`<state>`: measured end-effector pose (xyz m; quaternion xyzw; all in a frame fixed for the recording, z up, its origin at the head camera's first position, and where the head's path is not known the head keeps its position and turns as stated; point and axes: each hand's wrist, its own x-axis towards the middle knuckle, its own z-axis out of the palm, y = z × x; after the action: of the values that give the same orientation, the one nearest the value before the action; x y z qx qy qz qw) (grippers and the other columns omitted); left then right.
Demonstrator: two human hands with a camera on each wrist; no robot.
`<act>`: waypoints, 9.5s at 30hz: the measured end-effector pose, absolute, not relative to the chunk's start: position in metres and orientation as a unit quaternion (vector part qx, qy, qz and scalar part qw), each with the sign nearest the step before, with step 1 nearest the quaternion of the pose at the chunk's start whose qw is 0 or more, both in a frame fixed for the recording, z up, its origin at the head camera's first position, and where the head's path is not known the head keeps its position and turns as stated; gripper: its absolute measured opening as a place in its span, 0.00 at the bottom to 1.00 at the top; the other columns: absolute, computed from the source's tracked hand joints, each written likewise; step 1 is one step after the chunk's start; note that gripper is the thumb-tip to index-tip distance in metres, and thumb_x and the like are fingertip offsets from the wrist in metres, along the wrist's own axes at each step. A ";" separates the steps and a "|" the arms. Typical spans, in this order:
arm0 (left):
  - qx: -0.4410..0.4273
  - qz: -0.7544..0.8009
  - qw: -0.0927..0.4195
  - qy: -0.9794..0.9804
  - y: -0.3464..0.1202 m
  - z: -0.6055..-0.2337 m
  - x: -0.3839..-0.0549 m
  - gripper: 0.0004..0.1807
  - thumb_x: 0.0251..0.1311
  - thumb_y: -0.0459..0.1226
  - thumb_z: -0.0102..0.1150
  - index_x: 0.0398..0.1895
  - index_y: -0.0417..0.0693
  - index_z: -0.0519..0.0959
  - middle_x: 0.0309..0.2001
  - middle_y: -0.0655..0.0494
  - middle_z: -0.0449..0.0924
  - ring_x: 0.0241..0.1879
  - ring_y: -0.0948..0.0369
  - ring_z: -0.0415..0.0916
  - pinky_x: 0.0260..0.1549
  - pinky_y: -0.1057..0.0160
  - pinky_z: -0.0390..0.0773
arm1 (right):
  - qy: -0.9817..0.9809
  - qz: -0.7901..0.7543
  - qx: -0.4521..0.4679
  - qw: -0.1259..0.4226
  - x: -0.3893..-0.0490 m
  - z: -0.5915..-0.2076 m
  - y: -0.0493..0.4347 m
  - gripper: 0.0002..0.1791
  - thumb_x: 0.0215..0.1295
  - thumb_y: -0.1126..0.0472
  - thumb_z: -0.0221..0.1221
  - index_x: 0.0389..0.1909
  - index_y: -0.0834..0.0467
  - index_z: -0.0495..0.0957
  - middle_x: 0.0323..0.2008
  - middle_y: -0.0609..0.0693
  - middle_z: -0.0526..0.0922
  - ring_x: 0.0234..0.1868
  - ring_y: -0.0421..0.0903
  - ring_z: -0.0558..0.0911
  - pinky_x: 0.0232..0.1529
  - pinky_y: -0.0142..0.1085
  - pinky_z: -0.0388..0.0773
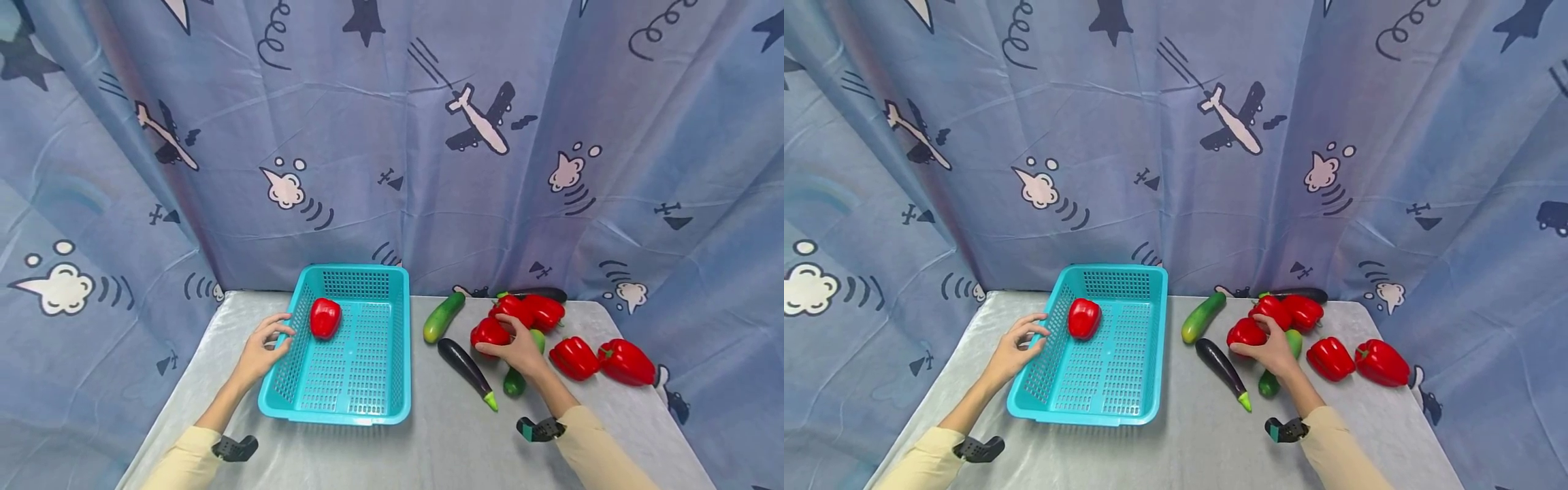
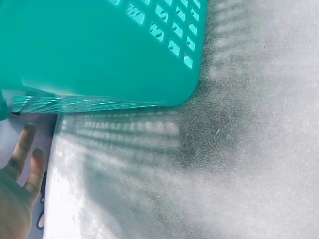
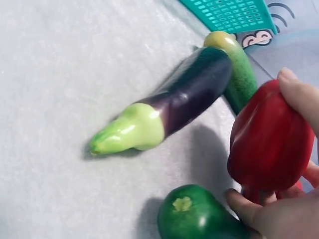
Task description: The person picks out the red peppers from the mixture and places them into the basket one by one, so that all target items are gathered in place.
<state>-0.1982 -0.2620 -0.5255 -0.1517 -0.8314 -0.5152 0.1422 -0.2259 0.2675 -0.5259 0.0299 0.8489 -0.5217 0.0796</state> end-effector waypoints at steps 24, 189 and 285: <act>-0.146 -0.523 0.134 -0.829 -0.265 -0.535 -0.203 0.07 0.63 0.21 0.62 0.41 0.34 0.82 0.64 0.37 0.71 0.54 0.40 0.75 0.44 0.34 0.75 | 0.729 -0.675 0.005 0.114 -0.239 -0.501 0.234 0.43 0.67 0.60 0.68 0.77 0.62 0.56 0.71 0.64 0.60 0.67 0.61 0.63 0.61 0.51 0.71; -0.147 -0.534 0.128 -0.823 -0.269 -0.541 -0.207 0.06 0.65 0.25 0.63 0.44 0.33 0.82 0.65 0.41 0.71 0.52 0.43 0.79 0.42 0.58 0.79 | 0.827 -0.548 -0.023 0.122 -0.294 -0.530 -0.001 0.34 0.53 0.67 0.76 0.63 0.59 0.77 0.57 0.61 0.76 0.58 0.60 0.74 0.46 0.51 0.81; -0.160 -0.530 0.142 -0.821 -0.268 -0.539 -0.203 0.06 0.66 0.24 0.61 0.43 0.34 0.83 0.65 0.39 0.71 0.59 0.39 0.72 0.49 0.52 0.77 | 0.815 -0.578 -0.017 -0.038 -0.243 -0.508 0.310 0.27 0.73 0.56 0.63 0.61 0.72 0.73 0.56 0.63 0.77 0.46 0.32 0.78 0.45 0.23 0.75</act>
<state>-0.2027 -0.2682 -0.5391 -0.1603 -0.8206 -0.5298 0.1420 -0.2432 0.3098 -0.5085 -0.0170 0.8151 -0.5778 -0.0385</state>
